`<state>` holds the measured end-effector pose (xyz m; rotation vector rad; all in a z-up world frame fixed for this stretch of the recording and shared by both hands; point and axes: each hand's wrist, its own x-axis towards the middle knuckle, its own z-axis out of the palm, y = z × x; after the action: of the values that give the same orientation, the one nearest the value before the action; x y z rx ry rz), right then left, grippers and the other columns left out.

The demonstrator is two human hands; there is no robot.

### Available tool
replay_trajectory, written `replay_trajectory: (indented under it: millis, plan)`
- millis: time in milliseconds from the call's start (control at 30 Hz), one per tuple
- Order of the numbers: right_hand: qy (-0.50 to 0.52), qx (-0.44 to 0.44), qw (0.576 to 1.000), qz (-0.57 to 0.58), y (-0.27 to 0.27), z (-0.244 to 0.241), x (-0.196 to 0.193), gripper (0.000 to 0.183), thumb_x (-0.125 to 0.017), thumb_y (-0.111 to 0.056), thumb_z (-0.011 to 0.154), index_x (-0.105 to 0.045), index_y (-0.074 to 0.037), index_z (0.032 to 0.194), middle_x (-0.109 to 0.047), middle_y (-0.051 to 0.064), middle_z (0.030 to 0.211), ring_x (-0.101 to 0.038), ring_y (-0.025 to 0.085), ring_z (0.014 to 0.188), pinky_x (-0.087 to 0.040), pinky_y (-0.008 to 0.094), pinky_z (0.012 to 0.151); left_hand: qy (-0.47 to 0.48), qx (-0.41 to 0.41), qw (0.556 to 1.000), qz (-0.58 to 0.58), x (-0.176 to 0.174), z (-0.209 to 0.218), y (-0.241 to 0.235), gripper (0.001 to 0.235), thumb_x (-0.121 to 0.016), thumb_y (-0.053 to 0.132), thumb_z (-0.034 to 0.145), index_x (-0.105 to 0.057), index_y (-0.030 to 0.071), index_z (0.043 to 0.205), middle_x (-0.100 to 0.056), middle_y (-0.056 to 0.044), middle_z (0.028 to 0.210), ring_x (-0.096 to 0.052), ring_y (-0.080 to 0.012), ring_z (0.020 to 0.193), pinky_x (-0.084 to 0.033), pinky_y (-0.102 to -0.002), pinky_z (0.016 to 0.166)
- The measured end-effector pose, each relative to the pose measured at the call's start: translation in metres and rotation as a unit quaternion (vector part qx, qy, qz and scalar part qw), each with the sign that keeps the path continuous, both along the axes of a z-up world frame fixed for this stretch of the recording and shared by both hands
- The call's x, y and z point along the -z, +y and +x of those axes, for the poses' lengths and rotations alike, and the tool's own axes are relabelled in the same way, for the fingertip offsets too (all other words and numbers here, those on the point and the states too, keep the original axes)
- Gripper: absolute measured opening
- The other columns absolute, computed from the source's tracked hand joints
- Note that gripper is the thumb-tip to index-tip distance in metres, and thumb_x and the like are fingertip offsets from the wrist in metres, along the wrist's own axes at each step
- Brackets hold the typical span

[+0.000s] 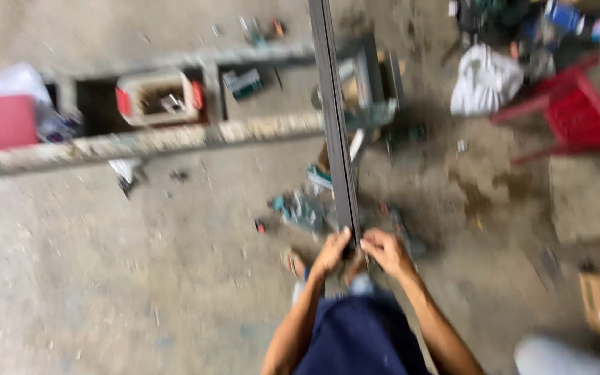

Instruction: Fitting small components and a long metal profile into a larger frame structure, using an angle grinder and a clamp.

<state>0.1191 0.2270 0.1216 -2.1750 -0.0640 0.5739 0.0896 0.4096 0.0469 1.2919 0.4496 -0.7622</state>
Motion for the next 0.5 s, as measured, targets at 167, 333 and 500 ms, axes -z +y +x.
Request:
replay_trajectory:
  millis: [167,333,500]
  plan:
    - [0.011,-0.012,1.000,-0.014,0.009,0.004,-0.021,0.027,-0.077,-0.029,0.092,-0.074,-0.005,0.106,-0.077,0.015,0.086,-0.075,0.036,0.087,-0.057,0.046,0.078,-0.056,-0.019,0.998,-0.027,0.040,-0.010,-0.003,0.071,-0.050,0.060,0.106,-0.068,-0.009,0.107,-0.061,-0.028,0.102,-0.058,-0.0396,0.101,-0.048,-0.049,0.089]
    - [0.024,-0.015,0.999,0.034,0.016,0.017,-0.032,0.023,-0.075,-0.032,0.094,-0.074,-0.012,0.105,-0.079,0.005,0.085,-0.074,0.020,0.083,-0.057,0.038,0.077,-0.075,-0.068,0.984,-0.147,0.026,0.011,0.005,0.058,-0.050,0.051,0.108,-0.064,0.010,0.070,-0.052,-0.004,0.055,-0.051,-0.0159,0.051,-0.039,-0.028,0.053]
    - [-0.009,-0.040,0.999,0.011,0.013,0.019,-0.018,0.016,-0.075,-0.030,0.092,-0.075,-0.018,0.103,-0.079,0.000,0.082,-0.074,0.019,0.079,-0.058,0.035,0.073,-0.073,-0.075,0.976,-0.191,0.030,0.012,0.004,0.058,-0.049,0.048,0.109,-0.063,0.006,0.072,-0.050,-0.008,0.054,-0.050,-0.0200,0.047,-0.040,-0.030,0.052]
